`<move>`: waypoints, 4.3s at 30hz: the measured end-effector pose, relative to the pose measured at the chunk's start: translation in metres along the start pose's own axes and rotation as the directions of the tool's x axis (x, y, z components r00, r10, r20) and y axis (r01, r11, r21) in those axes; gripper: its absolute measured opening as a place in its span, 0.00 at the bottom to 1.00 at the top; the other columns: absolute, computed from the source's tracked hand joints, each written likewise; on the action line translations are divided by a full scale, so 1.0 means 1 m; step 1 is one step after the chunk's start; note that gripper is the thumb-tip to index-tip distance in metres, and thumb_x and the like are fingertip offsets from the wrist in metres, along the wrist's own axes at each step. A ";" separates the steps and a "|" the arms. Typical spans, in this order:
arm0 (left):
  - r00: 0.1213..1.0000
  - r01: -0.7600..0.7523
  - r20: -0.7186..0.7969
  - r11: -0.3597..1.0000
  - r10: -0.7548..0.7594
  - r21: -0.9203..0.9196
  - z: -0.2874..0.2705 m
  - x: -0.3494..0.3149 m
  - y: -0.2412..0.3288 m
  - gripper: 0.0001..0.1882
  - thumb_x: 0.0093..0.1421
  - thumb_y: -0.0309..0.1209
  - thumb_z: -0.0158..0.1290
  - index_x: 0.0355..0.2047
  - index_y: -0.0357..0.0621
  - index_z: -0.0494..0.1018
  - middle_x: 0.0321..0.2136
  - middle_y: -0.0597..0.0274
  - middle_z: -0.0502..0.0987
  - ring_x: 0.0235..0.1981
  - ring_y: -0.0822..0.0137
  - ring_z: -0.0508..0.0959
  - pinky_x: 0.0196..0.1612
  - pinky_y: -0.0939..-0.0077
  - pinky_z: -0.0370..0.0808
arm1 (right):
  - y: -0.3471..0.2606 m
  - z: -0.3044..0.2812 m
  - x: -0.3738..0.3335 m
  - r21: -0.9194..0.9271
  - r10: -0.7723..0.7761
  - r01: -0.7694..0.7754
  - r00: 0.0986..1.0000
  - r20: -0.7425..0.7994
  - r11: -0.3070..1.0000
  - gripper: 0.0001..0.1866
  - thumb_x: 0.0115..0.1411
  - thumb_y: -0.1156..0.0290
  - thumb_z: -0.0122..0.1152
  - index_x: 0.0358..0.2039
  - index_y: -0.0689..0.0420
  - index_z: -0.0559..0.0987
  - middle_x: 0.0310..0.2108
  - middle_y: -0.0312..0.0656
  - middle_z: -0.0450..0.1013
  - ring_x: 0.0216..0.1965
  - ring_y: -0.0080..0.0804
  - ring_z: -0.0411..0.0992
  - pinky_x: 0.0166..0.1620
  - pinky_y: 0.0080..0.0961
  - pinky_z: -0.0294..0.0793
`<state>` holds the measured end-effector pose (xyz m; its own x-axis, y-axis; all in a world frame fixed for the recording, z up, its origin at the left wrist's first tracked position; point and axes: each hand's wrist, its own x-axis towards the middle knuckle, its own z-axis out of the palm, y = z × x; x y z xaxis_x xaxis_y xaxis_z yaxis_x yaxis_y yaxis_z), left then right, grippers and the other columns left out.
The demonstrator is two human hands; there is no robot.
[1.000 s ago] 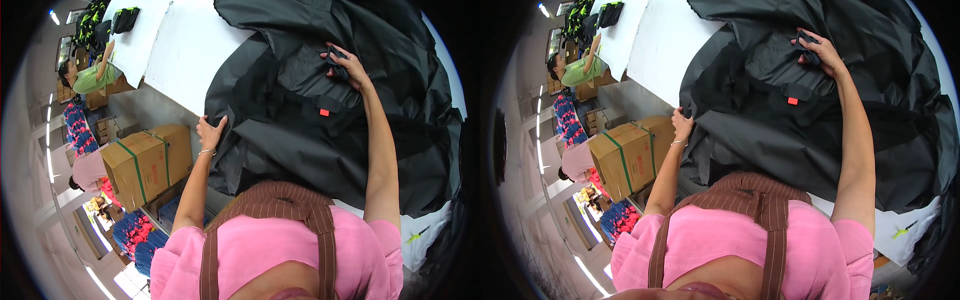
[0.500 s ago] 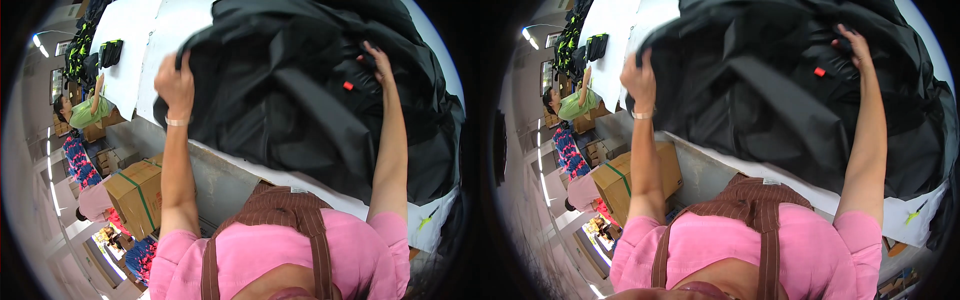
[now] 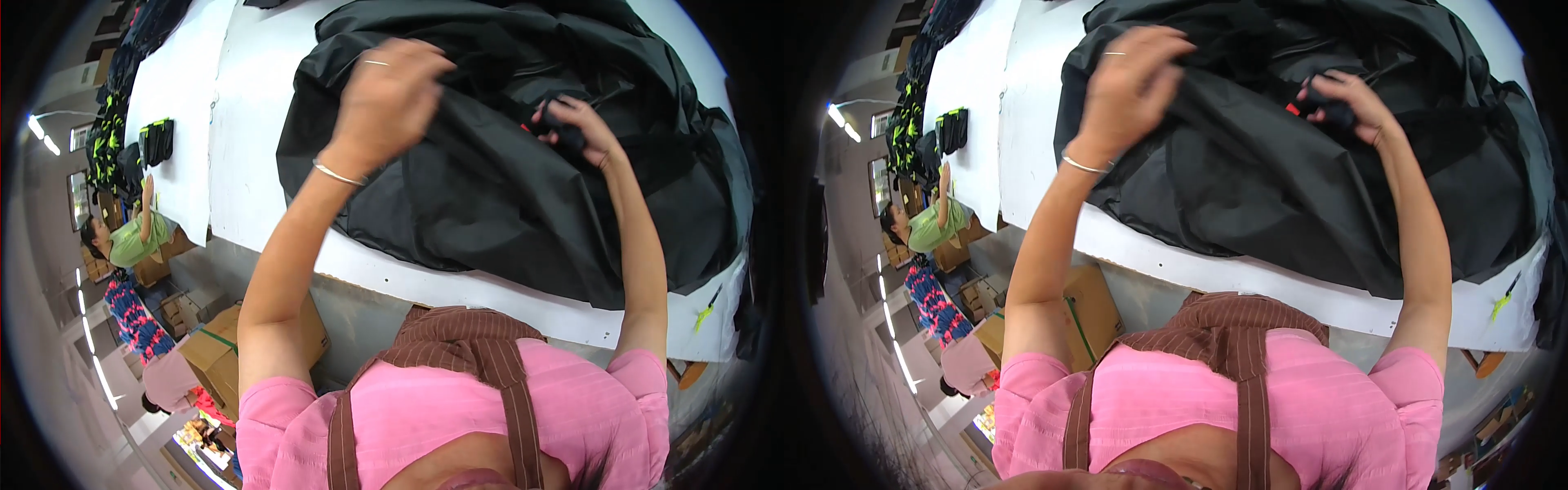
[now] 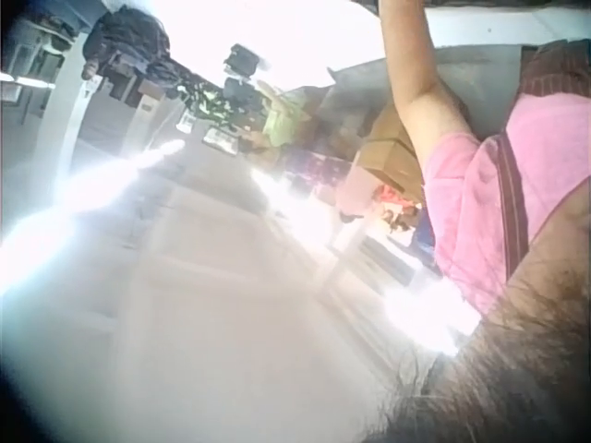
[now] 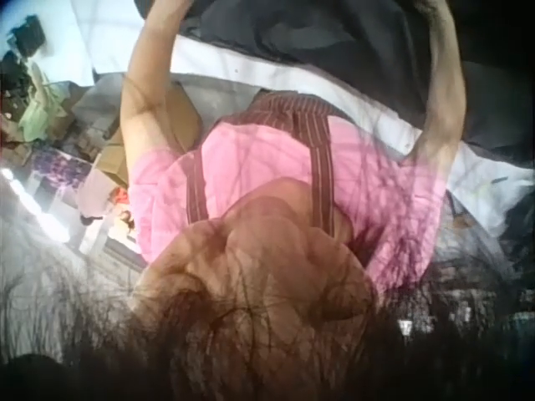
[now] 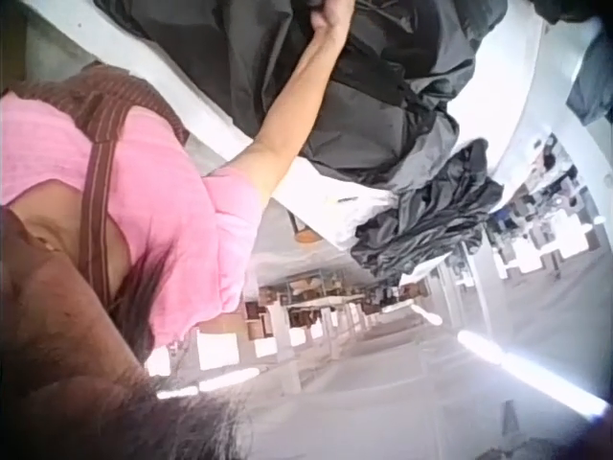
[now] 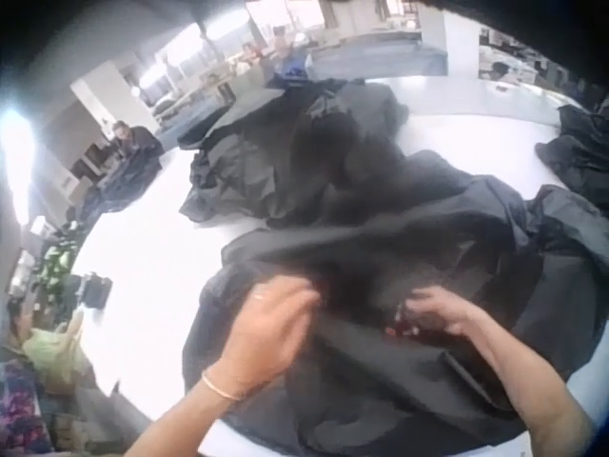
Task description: The recorder is inspecting, folding, and trimming threads on black fabric bags at an industrial workbench.
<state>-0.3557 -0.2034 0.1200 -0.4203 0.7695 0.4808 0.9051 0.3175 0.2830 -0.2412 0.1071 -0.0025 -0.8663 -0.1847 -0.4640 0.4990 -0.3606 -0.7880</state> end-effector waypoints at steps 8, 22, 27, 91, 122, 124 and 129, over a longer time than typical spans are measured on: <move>0.635 0.209 0.772 0.956 0.028 -0.207 0.078 -0.001 0.031 0.25 0.64 0.51 0.43 0.44 0.43 0.73 0.36 0.49 0.78 0.41 0.49 0.77 0.45 0.60 0.72 | 0.015 0.103 -0.097 0.189 0.272 -0.304 0.946 0.176 0.934 0.26 0.54 0.73 0.67 0.53 0.63 0.70 0.40 0.39 0.74 0.39 0.18 0.73 0.43 0.18 0.74; 0.456 -0.250 0.889 0.951 -0.050 0.182 -0.069 -0.012 0.082 0.23 0.57 0.47 0.53 0.14 0.42 0.77 0.15 0.56 0.75 0.23 0.57 0.77 0.34 0.67 0.71 | -0.101 0.118 -0.020 -0.536 0.178 0.123 0.862 0.475 0.835 0.10 0.51 0.71 0.63 0.32 0.63 0.80 0.31 0.40 0.78 0.31 0.23 0.75 0.38 0.20 0.73; 0.537 -0.223 0.842 0.955 -0.049 0.197 -0.105 0.012 0.091 0.20 0.58 0.42 0.53 0.14 0.45 0.75 0.15 0.61 0.72 0.24 0.61 0.74 0.33 0.69 0.66 | -0.016 0.176 0.051 -0.516 0.102 0.309 0.776 0.623 0.799 0.21 0.49 0.74 0.59 0.46 0.60 0.79 0.34 0.44 0.78 0.35 0.30 0.74 0.41 0.23 0.73; 0.407 0.084 0.859 0.949 -0.310 0.303 -0.072 -0.057 0.026 0.10 0.40 0.19 0.57 0.26 0.41 0.78 0.29 0.58 0.74 0.38 0.58 0.76 0.48 0.70 0.74 | 0.070 0.217 0.113 -0.308 0.040 -0.058 0.997 -0.064 0.950 0.23 0.50 0.63 0.63 0.42 0.68 0.78 0.38 0.56 0.77 0.39 0.46 0.77 0.41 0.33 0.75; 0.371 0.147 0.883 0.957 -0.287 0.250 -0.071 -0.058 0.026 0.17 0.34 0.19 0.58 0.30 0.37 0.77 0.29 0.57 0.71 0.38 0.55 0.72 0.43 0.67 0.72 | 0.081 0.251 0.104 -0.760 -0.322 0.120 0.939 -0.123 0.639 0.10 0.46 0.65 0.62 0.25 0.60 0.82 0.29 0.51 0.78 0.39 0.45 0.77 0.43 0.38 0.75; 0.375 0.155 0.880 0.956 -0.292 0.250 -0.072 -0.059 0.026 0.18 0.34 0.19 0.59 0.31 0.37 0.77 0.30 0.57 0.71 0.38 0.55 0.72 0.43 0.67 0.72 | 0.078 0.247 0.103 -0.711 -0.290 0.075 0.939 -0.187 0.700 0.11 0.46 0.65 0.63 0.25 0.60 0.82 0.30 0.52 0.78 0.39 0.46 0.77 0.43 0.38 0.75; 0.390 0.161 0.873 0.955 -0.293 0.249 -0.071 -0.061 0.025 0.19 0.34 0.18 0.59 0.32 0.37 0.77 0.30 0.57 0.71 0.38 0.55 0.72 0.43 0.67 0.72 | 0.077 0.240 0.104 -0.630 -0.255 0.072 0.945 -0.205 0.773 0.13 0.46 0.64 0.63 0.26 0.61 0.82 0.32 0.53 0.78 0.38 0.48 0.77 0.43 0.39 0.76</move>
<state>-0.3119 -0.2819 0.1569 -0.3723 0.6908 -0.6198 0.8130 0.5648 0.1412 -0.2974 -0.1593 -0.0144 -0.9415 0.1046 -0.3204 0.3370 0.2841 -0.8976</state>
